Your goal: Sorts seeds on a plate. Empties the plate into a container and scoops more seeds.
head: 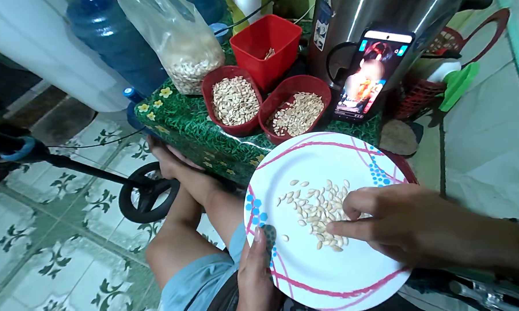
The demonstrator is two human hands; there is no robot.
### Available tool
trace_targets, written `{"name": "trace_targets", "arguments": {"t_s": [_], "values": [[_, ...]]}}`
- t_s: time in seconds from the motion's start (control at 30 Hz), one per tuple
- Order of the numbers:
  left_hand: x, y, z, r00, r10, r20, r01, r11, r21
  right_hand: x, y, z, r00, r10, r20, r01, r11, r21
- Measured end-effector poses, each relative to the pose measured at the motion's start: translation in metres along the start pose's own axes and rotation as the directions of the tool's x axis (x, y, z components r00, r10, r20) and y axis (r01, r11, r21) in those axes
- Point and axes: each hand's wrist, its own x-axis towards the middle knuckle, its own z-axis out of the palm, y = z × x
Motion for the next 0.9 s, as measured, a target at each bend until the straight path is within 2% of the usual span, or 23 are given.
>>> {"name": "trace_targets", "arguments": {"t_s": [0.07,0.27,0.4,0.53,0.67,0.83,0.9], "values": [[0.0001,-0.001,-0.0006,1.0,0.004,0.013,-0.004,1.0,-0.002,0.0004,-0.0015,0.0017,1.0,0.002,0.018,-0.001,1.0,-0.014],[-0.0001,-0.0017,-0.0004,1.0,0.008,0.023,-0.008,1.0,0.006,0.0003,-0.0002,0.0007,0.999,0.004,-0.045,-0.002,0.999,0.039],[-0.0016,-0.0007,0.0024,0.999,-0.013,0.03,0.013,1.0,0.02,0.0014,-0.003,0.0037,1.0,0.023,0.009,-0.022,0.999,-0.038],[-0.0029,0.0004,0.0044,1.0,-0.026,0.012,0.025,0.999,0.043,0.0006,-0.0021,0.0018,0.997,0.045,-0.066,-0.046,0.999,-0.017],[-0.0024,0.0004,0.0039,0.999,-0.022,0.034,0.021,1.0,0.023,0.0006,-0.0015,0.0038,0.999,0.049,-0.013,-0.049,0.997,-0.06],[-0.0022,0.0008,0.005,0.999,-0.018,0.036,0.017,0.999,0.03,0.0001,-0.0008,0.003,0.995,0.077,-0.066,-0.08,0.996,-0.045],[-0.0019,0.0004,0.0042,0.999,-0.008,0.051,0.006,1.0,0.026,0.0009,-0.0018,0.0025,0.997,0.071,-0.043,-0.073,0.996,-0.047]]}}
